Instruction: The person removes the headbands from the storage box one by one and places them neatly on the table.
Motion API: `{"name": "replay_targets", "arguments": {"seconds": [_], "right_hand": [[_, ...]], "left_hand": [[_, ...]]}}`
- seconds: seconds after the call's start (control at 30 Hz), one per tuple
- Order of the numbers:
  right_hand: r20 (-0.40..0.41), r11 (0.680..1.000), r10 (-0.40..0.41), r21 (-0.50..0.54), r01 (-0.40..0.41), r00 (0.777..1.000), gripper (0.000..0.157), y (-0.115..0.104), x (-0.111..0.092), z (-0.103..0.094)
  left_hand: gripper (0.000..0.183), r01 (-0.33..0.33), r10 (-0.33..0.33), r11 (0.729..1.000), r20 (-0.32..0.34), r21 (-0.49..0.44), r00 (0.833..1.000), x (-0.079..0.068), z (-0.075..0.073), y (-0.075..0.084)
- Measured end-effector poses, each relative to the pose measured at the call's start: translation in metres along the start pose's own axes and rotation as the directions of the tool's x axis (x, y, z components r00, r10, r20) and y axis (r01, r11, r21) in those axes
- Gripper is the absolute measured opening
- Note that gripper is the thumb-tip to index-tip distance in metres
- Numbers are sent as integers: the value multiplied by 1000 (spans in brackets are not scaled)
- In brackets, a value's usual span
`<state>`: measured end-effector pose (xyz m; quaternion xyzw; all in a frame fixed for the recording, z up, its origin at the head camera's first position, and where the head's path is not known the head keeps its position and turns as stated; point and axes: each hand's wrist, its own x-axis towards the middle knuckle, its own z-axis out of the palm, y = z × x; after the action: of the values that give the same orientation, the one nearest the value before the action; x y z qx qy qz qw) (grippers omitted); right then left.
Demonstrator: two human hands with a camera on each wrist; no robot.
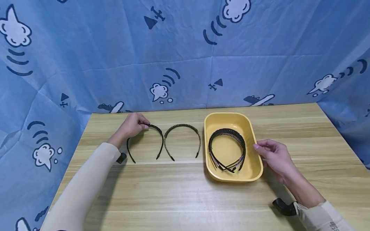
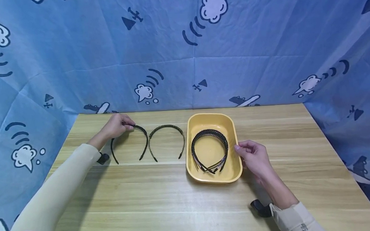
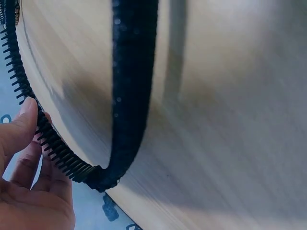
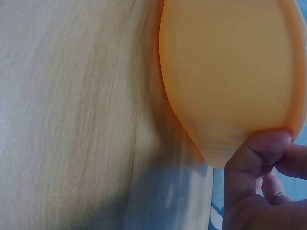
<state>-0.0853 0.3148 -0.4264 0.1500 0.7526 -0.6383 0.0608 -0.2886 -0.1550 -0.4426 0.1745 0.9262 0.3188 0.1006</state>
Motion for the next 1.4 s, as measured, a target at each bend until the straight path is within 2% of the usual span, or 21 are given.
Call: {"name": "replay_targets", "arguments": {"seconds": [0.27,0.83,1.13,1.27,1.4], "right_hand": [[3,998,0,55,0,1000,21,1,0,-1],[17,998,-13,61,12,1000,28,0,0,1],[15,997,-14,79,13,1000,24,1,0,1],[14,998,-11,60,11,1000,26,1,0,1],[14,999,-8,49,7,1000,21,0,1,0]], "left_hand": [[20,-9,9,1000,2,15,1000,2,2,2],[19,-25,24,998,9,56,1000,2,6,-1],[19,-3,2,999,13,49,1000,2,7,0],[19,4,-4,999,9,40,1000,2,9,-1],[18,-4,4,999,-1,31,1000,1,10,-2]]}}
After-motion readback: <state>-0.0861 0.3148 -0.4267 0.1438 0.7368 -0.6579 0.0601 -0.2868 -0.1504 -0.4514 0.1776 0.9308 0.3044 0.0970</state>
